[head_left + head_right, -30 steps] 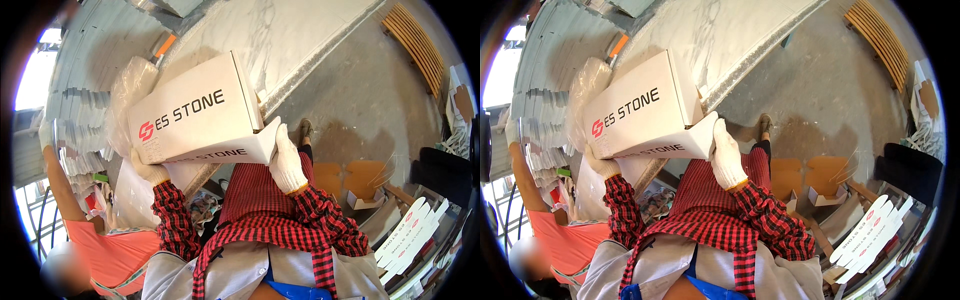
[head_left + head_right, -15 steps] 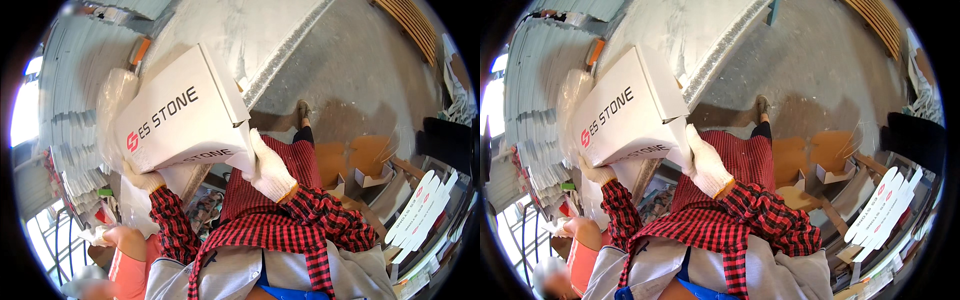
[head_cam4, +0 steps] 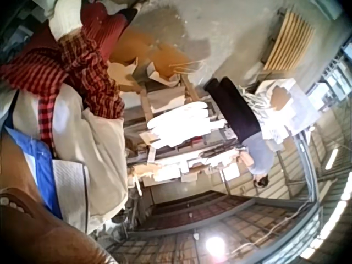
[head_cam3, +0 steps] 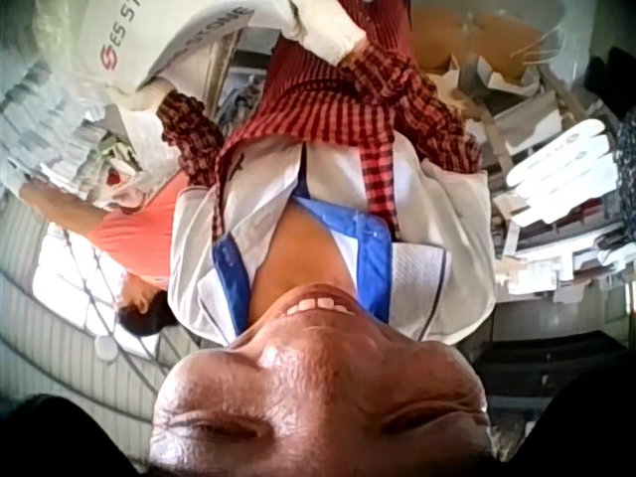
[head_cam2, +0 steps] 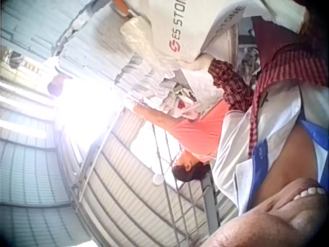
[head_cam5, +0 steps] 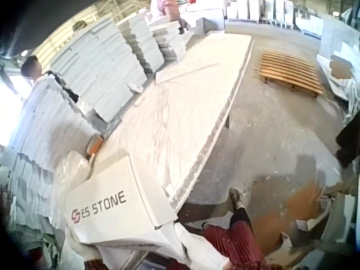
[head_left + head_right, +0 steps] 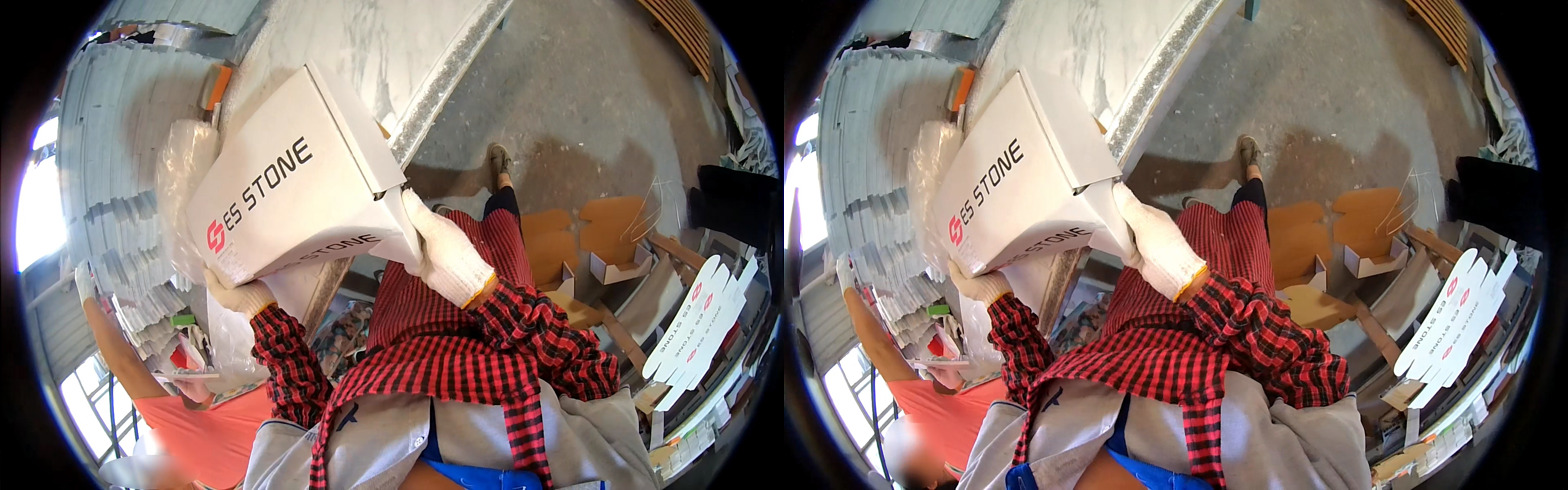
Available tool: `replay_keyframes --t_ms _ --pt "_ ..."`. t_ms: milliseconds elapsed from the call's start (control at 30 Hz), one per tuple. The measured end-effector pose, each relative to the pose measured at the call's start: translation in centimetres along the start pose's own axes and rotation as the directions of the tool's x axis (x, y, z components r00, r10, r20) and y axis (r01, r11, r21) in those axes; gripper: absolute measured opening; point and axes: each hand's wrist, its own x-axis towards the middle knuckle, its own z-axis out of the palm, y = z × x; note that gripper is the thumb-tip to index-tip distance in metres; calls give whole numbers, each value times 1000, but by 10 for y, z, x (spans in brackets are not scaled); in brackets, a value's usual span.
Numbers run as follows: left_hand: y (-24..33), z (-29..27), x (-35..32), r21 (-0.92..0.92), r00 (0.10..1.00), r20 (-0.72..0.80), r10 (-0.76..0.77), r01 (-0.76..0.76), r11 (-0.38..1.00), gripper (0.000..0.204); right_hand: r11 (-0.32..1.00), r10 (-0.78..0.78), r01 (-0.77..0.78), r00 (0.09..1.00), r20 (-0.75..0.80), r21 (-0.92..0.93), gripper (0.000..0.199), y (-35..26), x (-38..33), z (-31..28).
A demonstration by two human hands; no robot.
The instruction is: The person wraps flat rectangular items in plastic film, folds them, and places them into cardboard boxes. They repeat this process with multiple items, stacking wrapped units and closing the boxes. Other workers are visible nearby handling similar materials.
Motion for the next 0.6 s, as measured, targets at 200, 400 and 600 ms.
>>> replay_keyframes --t_ms 200,400,600 --pt "-2 -5 5 5 1000 1 10 -10 1000 55 951 -310 308 950 -50 -39 51 -3 8 21" --pt "-4 -6 6 15 999 -6 40 -40 999 52 605 -781 585 569 -259 -540 37 8 1 2" --pt "-7 1 4 0 998 8 68 -68 998 59 -444 -873 781 -266 408 -439 35 -43 74 41"
